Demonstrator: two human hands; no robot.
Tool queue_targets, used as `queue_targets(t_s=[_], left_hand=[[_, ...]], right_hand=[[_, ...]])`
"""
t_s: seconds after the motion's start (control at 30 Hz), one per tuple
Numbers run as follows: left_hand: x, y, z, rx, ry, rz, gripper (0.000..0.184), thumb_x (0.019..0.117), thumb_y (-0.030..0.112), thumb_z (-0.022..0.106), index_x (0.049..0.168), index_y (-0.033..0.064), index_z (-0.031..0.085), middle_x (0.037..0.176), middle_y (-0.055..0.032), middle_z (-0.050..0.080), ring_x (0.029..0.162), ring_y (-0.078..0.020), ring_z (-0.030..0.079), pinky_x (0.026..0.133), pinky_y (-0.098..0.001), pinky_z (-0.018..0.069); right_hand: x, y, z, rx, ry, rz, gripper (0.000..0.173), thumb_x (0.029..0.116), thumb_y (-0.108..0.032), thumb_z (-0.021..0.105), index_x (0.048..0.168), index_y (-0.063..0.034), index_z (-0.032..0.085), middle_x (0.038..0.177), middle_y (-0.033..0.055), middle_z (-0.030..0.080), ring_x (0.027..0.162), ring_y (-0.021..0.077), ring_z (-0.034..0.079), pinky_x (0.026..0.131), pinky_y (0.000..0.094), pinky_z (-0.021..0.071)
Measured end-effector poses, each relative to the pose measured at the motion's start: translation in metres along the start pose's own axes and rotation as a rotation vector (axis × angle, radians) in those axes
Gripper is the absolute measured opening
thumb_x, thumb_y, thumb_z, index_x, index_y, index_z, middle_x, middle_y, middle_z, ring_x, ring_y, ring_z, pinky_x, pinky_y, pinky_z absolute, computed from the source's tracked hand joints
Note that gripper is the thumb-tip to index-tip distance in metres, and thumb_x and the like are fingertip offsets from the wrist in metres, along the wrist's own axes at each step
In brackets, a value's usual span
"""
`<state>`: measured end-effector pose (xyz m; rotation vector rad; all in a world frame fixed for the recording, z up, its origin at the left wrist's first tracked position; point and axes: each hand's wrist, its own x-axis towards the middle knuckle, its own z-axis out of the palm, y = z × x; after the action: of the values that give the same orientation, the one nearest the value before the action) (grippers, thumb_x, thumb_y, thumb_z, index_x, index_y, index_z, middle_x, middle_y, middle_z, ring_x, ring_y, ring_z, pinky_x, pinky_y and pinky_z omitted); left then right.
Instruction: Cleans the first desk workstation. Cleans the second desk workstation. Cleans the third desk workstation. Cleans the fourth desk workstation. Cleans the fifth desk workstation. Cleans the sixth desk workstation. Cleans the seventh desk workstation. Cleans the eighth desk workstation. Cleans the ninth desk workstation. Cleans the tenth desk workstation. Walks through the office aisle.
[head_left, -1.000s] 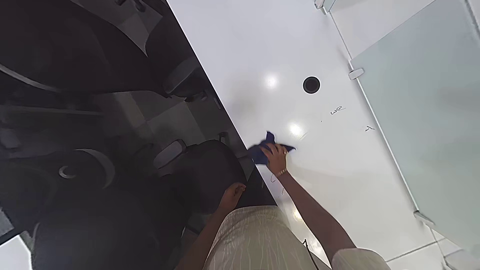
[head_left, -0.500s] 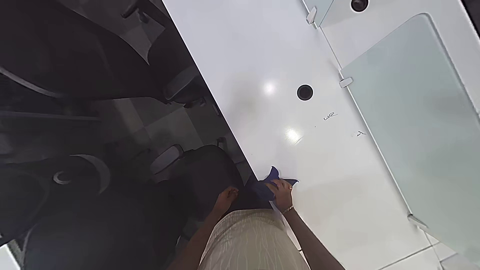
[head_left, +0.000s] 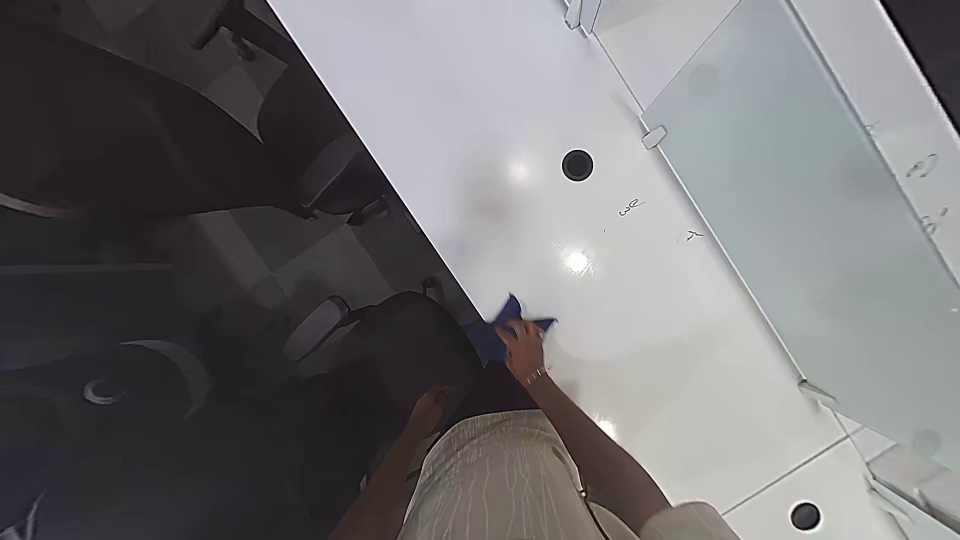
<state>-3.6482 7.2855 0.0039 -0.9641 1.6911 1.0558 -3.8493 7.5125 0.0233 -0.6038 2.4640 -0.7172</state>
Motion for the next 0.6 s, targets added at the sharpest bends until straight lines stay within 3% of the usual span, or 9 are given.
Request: queue_targets(t_s=[0.07, 0.17, 0.23, 0.3, 0.37, 0.4, 0.5, 0.6], left_hand=[[0.005, -0.005, 0.004, -0.006, -0.034, -0.003, 0.032, 0.1084, 0.022, 0.049, 0.131, 0.002, 0.061, 0.117, -0.019, 0.069, 0.104, -0.0294, 0.07, 0.096, -0.0486, 0.0549], [0.012, -0.005, 0.004, -0.001, -0.054, -0.007, 0.032, 0.1079, 0.021, 0.05, 0.131, 0.002, 0.061, 0.118, -0.0196, 0.068, 0.104, -0.0303, 0.069, 0.096, -0.0495, 0.0544], [0.013, 0.007, 0.001, 0.02, -0.057, -0.012, 0.033, 0.1083, 0.023, 0.05, 0.131, 0.0031, 0.062, 0.12, -0.019, 0.068, 0.107, -0.0298, 0.069, 0.097, -0.0496, 0.0542], [0.009, 0.023, -0.005, 0.034, -0.05, -0.009, 0.034, 0.1089, 0.025, 0.048, 0.132, 0.0031, 0.061, 0.121, -0.0187, 0.068, 0.108, -0.0295, 0.068, 0.099, -0.0496, 0.0534], [0.009, 0.034, -0.009, 0.047, -0.033, 0.023, 0.034, 0.109, 0.024, 0.047, 0.132, 0.0031, 0.061, 0.121, -0.0183, 0.068, 0.108, -0.0289, 0.069, 0.099, -0.0492, 0.0537], [0.011, 0.036, -0.009, 0.055, -0.028, 0.033, 0.034, 0.1089, 0.024, 0.047, 0.132, 0.0033, 0.061, 0.121, -0.0182, 0.068, 0.109, -0.0289, 0.069, 0.099, -0.049, 0.0539], [0.017, 0.038, -0.01, 0.094, -0.042, 0.051, 0.033, 0.1084, 0.024, 0.049, 0.13, 0.0032, 0.062, 0.12, -0.0182, 0.069, 0.108, -0.0283, 0.069, 0.098, -0.0482, 0.0543], [0.017, 0.046, -0.007, 0.168, -0.083, 0.061, 0.033, 0.1085, 0.025, 0.049, 0.13, 0.0032, 0.062, 0.119, -0.0183, 0.069, 0.106, -0.0288, 0.069, 0.098, -0.0487, 0.0533]], right_hand=[[-0.076, 0.042, 0.011, -0.042, 0.065, -0.053, 0.058, 0.0745, -0.002, 0.073, 0.124, -0.0315, 0.074, 0.131, 0.0084, 0.069, 0.123, 0.0425, 0.06, 0.099, 0.0678, 0.0465], [-0.13, 0.096, -0.006, -0.095, 0.102, -0.037, 0.053, 0.08, 0.0, 0.072, 0.119, -0.0345, 0.076, 0.123, 0.0077, 0.072, 0.116, 0.0412, 0.064, 0.097, 0.0666, 0.0483], [-0.115, 0.121, -0.032, -0.078, 0.192, 0.11, 0.049, 0.081, 0.001, 0.068, 0.121, -0.026, 0.077, 0.126, 0.0167, 0.07, 0.119, 0.0466, 0.062, 0.101, 0.0699, 0.0447], [-0.076, 0.134, -0.047, -0.139, 0.412, 0.356, 0.047, 0.0806, -0.007, 0.067, 0.126, -0.0156, 0.073, 0.132, 0.0251, 0.065, 0.122, 0.052, 0.057, 0.101, 0.0715, 0.0413], [-0.039, 0.133, -0.048, -0.185, 0.607, 0.582, 0.051, 0.0814, -0.013, 0.064, 0.132, -0.0129, 0.069, 0.139, 0.0249, 0.06, 0.129, 0.0514, 0.053, 0.103, 0.0695, 0.0388], [-0.034, 0.124, -0.045, -0.171, 0.618, 0.633, 0.054, 0.0806, -0.011, 0.065, 0.134, -0.013, 0.068, 0.142, 0.0247, 0.058, 0.131, 0.051, 0.051, 0.105, 0.0688, 0.0381], [-0.082, 0.081, -0.015, -0.086, 0.346, 0.468, 0.058, 0.0772, -0.005, 0.07, 0.134, -0.0169, 0.069, 0.138, 0.0245, 0.061, 0.128, 0.0517, 0.054, 0.105, 0.0706, 0.0398], [-0.15, 0.088, 0.007, -0.117, 0.206, 0.112, 0.055, 0.0773, -0.002, 0.072, 0.123, -0.033, 0.075, 0.125, 0.0095, 0.071, 0.117, 0.0413, 0.064, 0.096, 0.066, 0.0479]])
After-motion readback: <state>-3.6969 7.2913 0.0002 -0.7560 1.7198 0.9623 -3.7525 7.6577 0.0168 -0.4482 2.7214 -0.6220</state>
